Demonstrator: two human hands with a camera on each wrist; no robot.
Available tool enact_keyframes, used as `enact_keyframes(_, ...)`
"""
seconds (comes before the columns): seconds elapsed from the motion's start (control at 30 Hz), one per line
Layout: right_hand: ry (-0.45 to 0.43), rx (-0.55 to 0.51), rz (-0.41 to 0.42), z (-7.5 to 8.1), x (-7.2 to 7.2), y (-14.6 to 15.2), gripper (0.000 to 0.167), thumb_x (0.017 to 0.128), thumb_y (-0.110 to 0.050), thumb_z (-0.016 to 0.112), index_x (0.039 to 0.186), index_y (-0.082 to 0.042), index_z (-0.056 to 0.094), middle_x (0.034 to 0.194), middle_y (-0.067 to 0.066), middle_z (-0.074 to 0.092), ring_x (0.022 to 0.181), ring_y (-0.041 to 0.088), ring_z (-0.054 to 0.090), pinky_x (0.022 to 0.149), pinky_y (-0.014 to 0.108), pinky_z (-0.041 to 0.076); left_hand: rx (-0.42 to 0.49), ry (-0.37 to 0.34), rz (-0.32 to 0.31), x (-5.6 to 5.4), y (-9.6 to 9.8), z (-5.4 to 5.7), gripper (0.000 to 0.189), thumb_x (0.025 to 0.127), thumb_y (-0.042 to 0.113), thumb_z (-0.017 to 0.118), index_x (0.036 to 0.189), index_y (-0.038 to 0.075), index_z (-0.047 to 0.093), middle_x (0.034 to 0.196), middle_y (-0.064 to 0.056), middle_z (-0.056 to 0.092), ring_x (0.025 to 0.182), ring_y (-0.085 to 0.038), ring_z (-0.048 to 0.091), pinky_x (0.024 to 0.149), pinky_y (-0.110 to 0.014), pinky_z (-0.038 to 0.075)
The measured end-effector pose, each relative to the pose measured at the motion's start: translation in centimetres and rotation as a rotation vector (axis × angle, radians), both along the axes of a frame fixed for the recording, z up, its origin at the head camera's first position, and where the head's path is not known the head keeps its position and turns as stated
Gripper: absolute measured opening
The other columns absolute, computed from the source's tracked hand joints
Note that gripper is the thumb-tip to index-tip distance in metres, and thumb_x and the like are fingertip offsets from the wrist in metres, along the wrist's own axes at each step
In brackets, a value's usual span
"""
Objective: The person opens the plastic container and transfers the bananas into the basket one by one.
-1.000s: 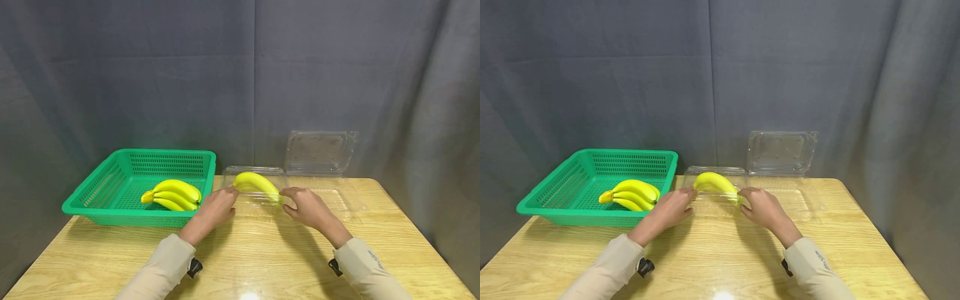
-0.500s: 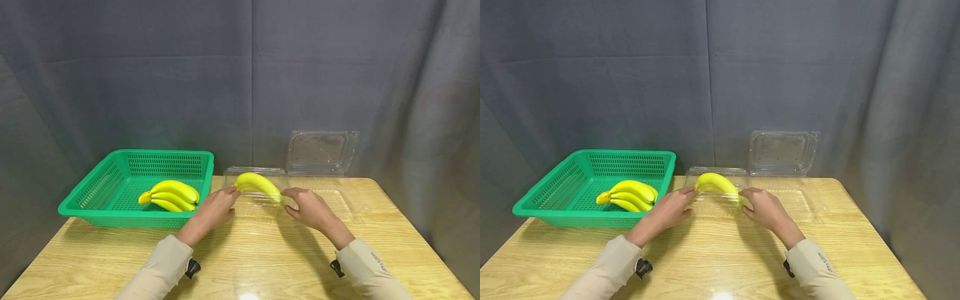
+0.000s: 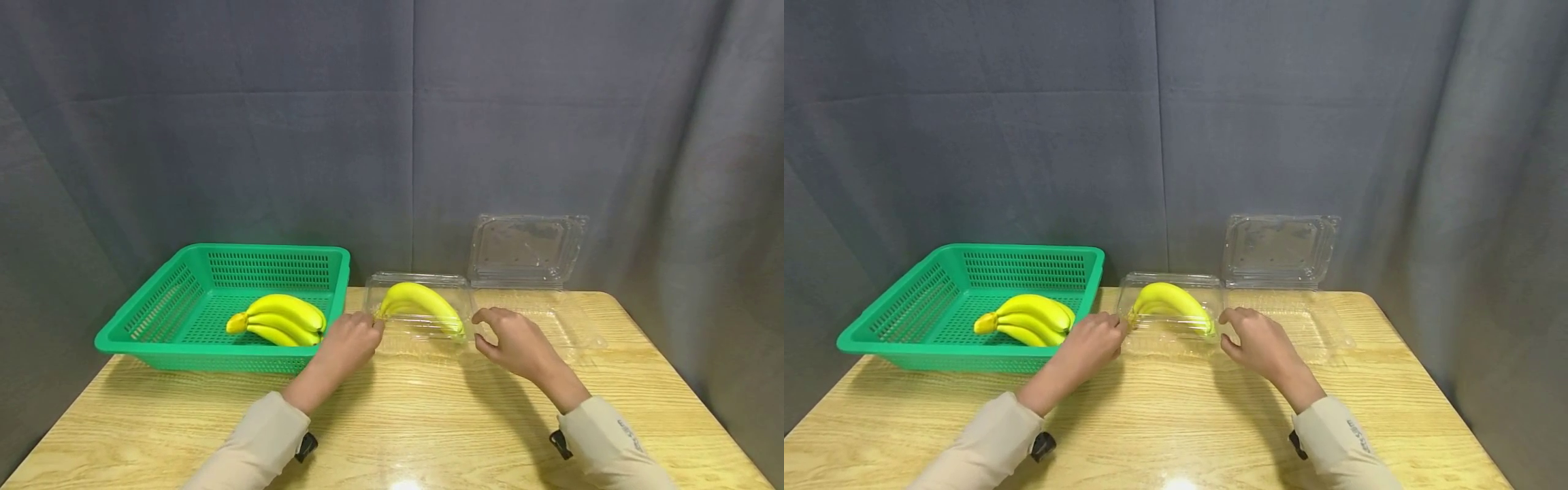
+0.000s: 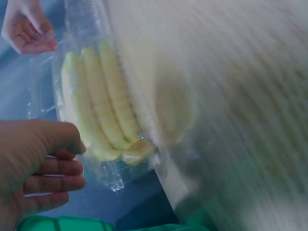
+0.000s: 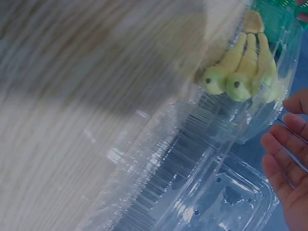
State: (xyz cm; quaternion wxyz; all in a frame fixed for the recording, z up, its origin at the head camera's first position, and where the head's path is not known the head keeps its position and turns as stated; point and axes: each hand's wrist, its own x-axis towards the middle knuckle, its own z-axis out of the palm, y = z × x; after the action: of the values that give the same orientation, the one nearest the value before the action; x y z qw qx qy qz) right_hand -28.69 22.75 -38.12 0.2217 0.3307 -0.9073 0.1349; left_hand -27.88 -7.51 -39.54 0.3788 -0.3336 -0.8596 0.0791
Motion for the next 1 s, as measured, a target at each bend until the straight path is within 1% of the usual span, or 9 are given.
enact_keyframes(0.13, -0.005, 0.053, -0.012, -0.4, 0.1, 0.0, 0.018, 0.081, -0.007, 0.073, 0.099, -0.006, 0.068, 0.093, 0.005, 0.069, 0.079, 0.022, 0.066, 0.059, 0.036, 0.052, -0.044, 0.13, 0.032, 0.0, 0.3, -1.0, 0.023, 0.077, -0.004, 0.067, 0.062, 0.01, 0.056, 0.055, -0.003, 0.05, 0.05, -0.017, 0.051, 0.044, -0.028, 0.041)
enact_keyframes(0.17, -0.005, 0.061, -0.017, -0.4, 0.1, 0.0, 0.018, 0.081, -0.007, 0.073, 0.098, -0.006, 0.068, 0.093, 0.004, 0.069, 0.078, 0.022, 0.065, 0.058, 0.036, 0.052, -0.046, 0.151, 0.036, 0.0, 0.4, -1.2, 0.025, 0.077, -0.005, 0.066, 0.061, 0.011, 0.055, 0.054, -0.002, 0.049, 0.049, -0.017, 0.05, 0.044, -0.027, 0.04)
enact_keyframes(0.23, -0.004, 0.072, -0.028, -0.5, 0.1, 0.1, 0.018, 0.079, -0.007, 0.074, 0.096, -0.007, 0.068, 0.093, 0.004, 0.07, 0.078, 0.022, 0.065, 0.056, 0.036, 0.052, -0.04, 0.168, 0.046, 0.0, 0.6, -1.4, 0.028, 0.076, -0.006, 0.063, 0.059, 0.013, 0.051, 0.051, -0.001, 0.045, 0.047, -0.016, 0.048, 0.042, -0.027, 0.038)
enact_keyframes(0.43, -0.005, 0.099, -0.024, -0.8, -0.1, 0.2, 0.017, 0.077, -0.006, 0.073, 0.093, -0.008, 0.069, 0.09, 0.003, 0.07, 0.065, 0.016, 0.061, 0.053, 0.035, 0.05, -0.002, 0.157, 0.089, 0.1, 1.0, -1.7, 0.028, 0.077, -0.004, 0.063, 0.06, 0.013, 0.049, 0.05, 0.0, 0.043, 0.043, -0.015, 0.048, 0.039, -0.027, 0.037)
enact_keyframes(0.57, 0.022, 0.119, 0.003, -1.0, -0.3, 0.2, 0.017, 0.075, -0.002, 0.071, 0.092, -0.006, 0.069, 0.087, 0.003, 0.07, 0.06, 0.014, 0.059, 0.052, 0.033, 0.05, 0.019, 0.178, 0.101, 0.0, 1.2, -2.0, 0.026, 0.079, -0.002, 0.064, 0.062, 0.012, 0.049, 0.05, 0.0, 0.044, 0.043, -0.015, 0.049, 0.039, -0.027, 0.036)
enact_keyframes(0.73, 0.077, 0.152, 0.039, -1.1, -0.4, 0.1, 0.018, 0.075, 0.003, 0.068, 0.091, -0.005, 0.071, 0.084, 0.003, 0.071, 0.065, 0.018, 0.064, 0.054, 0.033, 0.052, 0.043, 0.198, 0.114, 0.0, 1.1, -2.4, 0.022, 0.079, -0.001, 0.065, 0.065, 0.01, 0.052, 0.052, -0.003, 0.049, 0.045, -0.017, 0.051, 0.04, -0.028, 0.037)
enact_keyframes(0.8, 0.103, 0.168, 0.053, -1.2, -0.5, 0.1, 0.018, 0.074, 0.004, 0.067, 0.09, -0.005, 0.071, 0.083, 0.003, 0.071, 0.065, 0.017, 0.064, 0.055, 0.032, 0.052, 0.05, 0.193, 0.114, 0.0, 1.1, -2.5, 0.02, 0.08, -0.001, 0.065, 0.067, 0.008, 0.052, 0.053, -0.004, 0.051, 0.046, -0.017, 0.051, 0.04, -0.027, 0.038)
enact_keyframes(0.9, 0.13, 0.188, 0.073, -1.1, -0.4, 0.0, 0.016, 0.073, 0.006, 0.066, 0.083, -0.006, 0.07, 0.075, 0.0, 0.068, 0.059, 0.013, 0.058, 0.051, 0.029, 0.048, 0.055, 0.175, 0.112, 0.1, 1.1, -2.5, 0.019, 0.081, -0.001, 0.067, 0.069, 0.007, 0.053, 0.054, -0.005, 0.051, 0.047, -0.017, 0.051, 0.039, -0.027, 0.039)
enact_keyframes(1.0, 0.144, 0.206, 0.082, -1.1, -0.4, -0.2, 0.017, 0.072, 0.008, 0.066, 0.078, -0.008, 0.066, 0.068, -0.002, 0.062, 0.054, 0.009, 0.049, 0.046, 0.027, 0.042, 0.059, 0.138, 0.107, 0.2, 1.1, -2.5, 0.019, 0.081, -0.002, 0.067, 0.071, 0.006, 0.053, 0.055, -0.006, 0.052, 0.047, -0.017, 0.052, 0.038, -0.027, 0.04)
